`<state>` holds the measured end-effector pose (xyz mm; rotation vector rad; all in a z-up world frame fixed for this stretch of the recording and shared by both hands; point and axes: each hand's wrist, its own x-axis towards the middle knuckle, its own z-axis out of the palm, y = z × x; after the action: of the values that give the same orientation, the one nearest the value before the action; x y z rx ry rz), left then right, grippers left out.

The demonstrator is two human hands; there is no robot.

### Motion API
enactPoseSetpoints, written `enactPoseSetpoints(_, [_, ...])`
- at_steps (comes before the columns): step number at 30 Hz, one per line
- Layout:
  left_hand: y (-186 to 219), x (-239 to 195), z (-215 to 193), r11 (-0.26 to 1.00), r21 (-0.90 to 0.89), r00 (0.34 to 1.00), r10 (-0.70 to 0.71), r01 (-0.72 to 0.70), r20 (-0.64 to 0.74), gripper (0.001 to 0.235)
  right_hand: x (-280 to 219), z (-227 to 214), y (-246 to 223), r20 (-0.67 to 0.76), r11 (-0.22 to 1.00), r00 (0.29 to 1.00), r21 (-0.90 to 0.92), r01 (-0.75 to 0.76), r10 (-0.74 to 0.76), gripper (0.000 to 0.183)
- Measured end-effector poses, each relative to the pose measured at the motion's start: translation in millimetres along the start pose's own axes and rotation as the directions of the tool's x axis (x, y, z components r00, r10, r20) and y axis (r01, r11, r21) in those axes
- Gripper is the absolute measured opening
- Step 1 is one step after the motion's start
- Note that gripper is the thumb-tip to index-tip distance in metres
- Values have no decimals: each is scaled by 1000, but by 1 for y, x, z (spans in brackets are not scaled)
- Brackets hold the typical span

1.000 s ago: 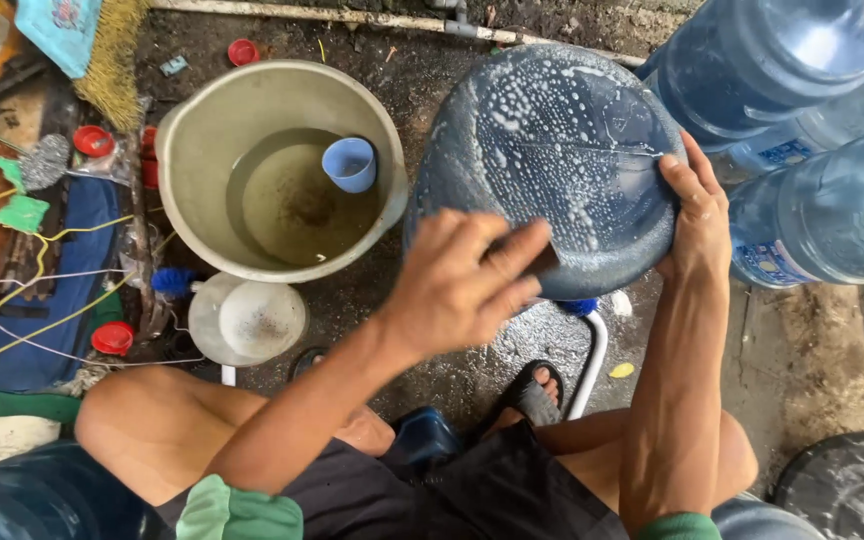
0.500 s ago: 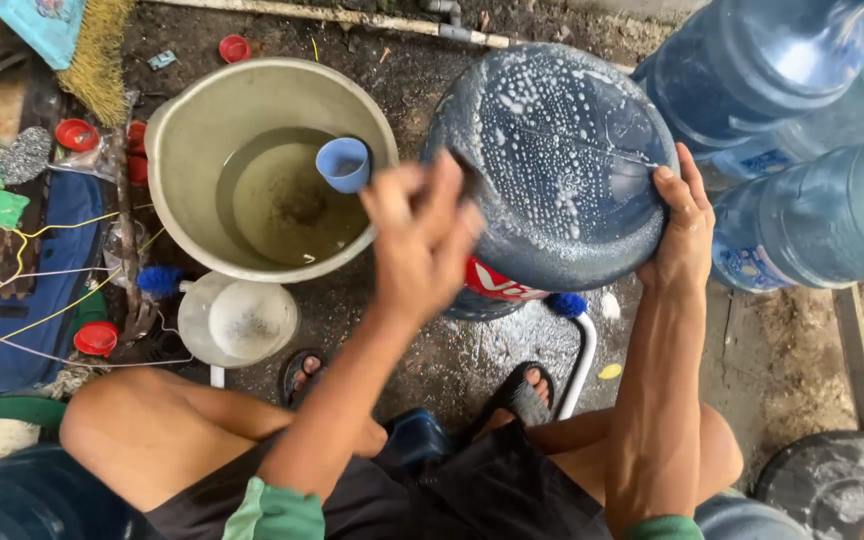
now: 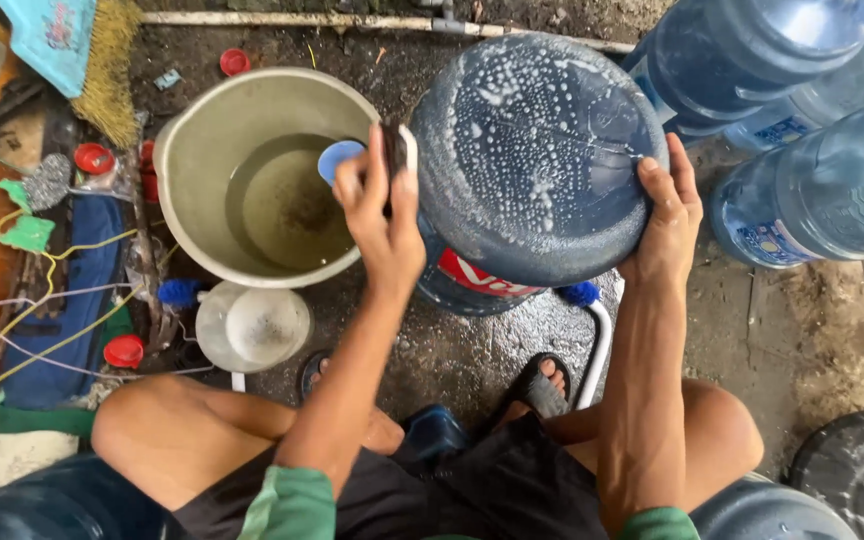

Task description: Manually scrubbing a large plastic water jug with soap and a brush before rinsing and filling it with a hose.

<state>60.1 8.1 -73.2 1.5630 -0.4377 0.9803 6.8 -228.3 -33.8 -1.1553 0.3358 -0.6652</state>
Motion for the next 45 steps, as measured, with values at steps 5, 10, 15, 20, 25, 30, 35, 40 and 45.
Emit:
enactPoseSetpoints(5, [28,-86,18,997,-55,999,50,-49,5,46,9,-8,7,0,1000,1000,-1,21,-21,52])
enactPoseSetpoints(10, [16,-21,2,998,-47,998,33,-30,47,44,-6,0,3,-79,999,997,38,23,-20,51])
enactPoseSetpoints(15, [18,-47,14,995,27,994,98,-97,-55,48,2,4,11,-82,996,997,91,23,-16,51])
enactPoseSetpoints(20, [13,-50,18,975,10,970,220,-222,102,44,4,0,8,-111,996,994,92,1,10,54])
enactPoseSetpoints(25, [16,3,10,996,24,993,82,-84,85,42,7,-2,14,-131,992,991,125,27,-10,56])
enactPoseSetpoints(30, [50,-52,18,949,47,866,264,-312,424,40,12,-20,30,-74,988,986,31,149,-146,49])
enactPoseSetpoints(35, [43,62,-3,970,220,848,-32,-101,529,34,-7,0,7,-31,999,999,33,42,-41,63])
enactPoseSetpoints(40, [92,61,2,899,71,706,289,-433,647,31,-4,2,5,-98,996,995,92,0,9,60])
enactPoseSetpoints(45, [1,108,10,885,211,734,188,-415,653,29,-14,1,5,-47,998,996,-15,69,-70,59])
